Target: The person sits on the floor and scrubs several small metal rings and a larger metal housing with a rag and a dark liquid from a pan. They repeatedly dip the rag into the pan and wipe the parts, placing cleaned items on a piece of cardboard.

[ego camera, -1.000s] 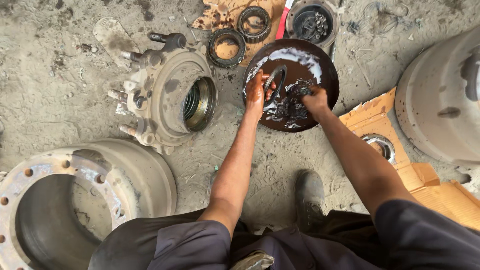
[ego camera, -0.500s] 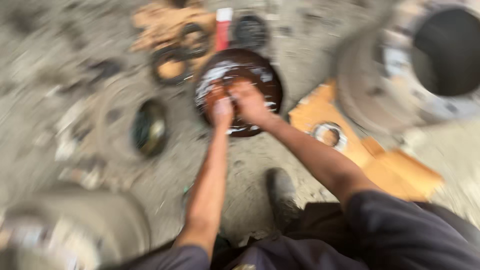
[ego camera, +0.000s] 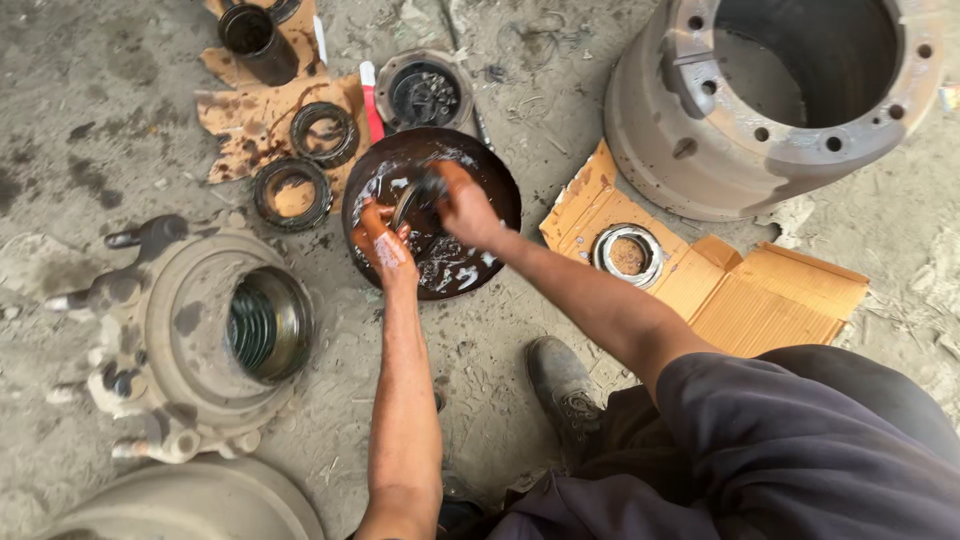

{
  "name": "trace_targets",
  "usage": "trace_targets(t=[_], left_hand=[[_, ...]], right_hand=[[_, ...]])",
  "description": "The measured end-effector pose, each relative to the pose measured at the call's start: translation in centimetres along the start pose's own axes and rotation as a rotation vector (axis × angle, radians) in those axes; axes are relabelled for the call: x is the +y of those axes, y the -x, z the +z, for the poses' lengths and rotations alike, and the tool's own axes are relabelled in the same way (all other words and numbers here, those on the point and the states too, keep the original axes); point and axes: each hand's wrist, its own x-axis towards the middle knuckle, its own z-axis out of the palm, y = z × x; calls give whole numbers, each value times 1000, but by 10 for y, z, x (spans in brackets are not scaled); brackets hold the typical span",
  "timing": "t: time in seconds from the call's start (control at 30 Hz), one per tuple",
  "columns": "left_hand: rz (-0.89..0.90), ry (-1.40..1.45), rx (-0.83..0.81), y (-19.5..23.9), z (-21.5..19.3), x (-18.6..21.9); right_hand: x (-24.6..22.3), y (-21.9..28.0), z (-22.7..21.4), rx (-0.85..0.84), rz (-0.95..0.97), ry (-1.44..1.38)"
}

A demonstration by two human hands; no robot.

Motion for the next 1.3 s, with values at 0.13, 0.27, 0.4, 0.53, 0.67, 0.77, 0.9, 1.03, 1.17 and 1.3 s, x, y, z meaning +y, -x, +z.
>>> trace_targets(t=[0.13,0.27,0.4,0.53,0.67,0.77,0.9,1.03,1.17,1.3], left_hand=[[92,19,-93,-2,-21,-10],[47,140,-143,4,-5,4],[-90,142,-91,12,2,34],[-99,147,-237,9,7,46],[152,-31,-287,11,4,34],[38,5,-321,5,2,34],[-21,-143,-322,8,6,41],[126,-130,-407,21,18,44],[-11,-54,-274,32,25,58],[-11,-68,-212,40,33,75]], right_hand=[[32,9,18,-21,572,-344],[38,2,15,46,758,-873],[7,-4,1,-11,466,-752],[-36,-14,-21,-2,46,-31],[-58,-14,-27,-222,-246,325],[-57,-12,-24,-245,-277,314],[-44,-7,-19,-204,-291,441],[-22,-3,-20,-106,-361,454],[-10,3,-17,-17,-51,285],[-4,14,-2,142,381,57]])
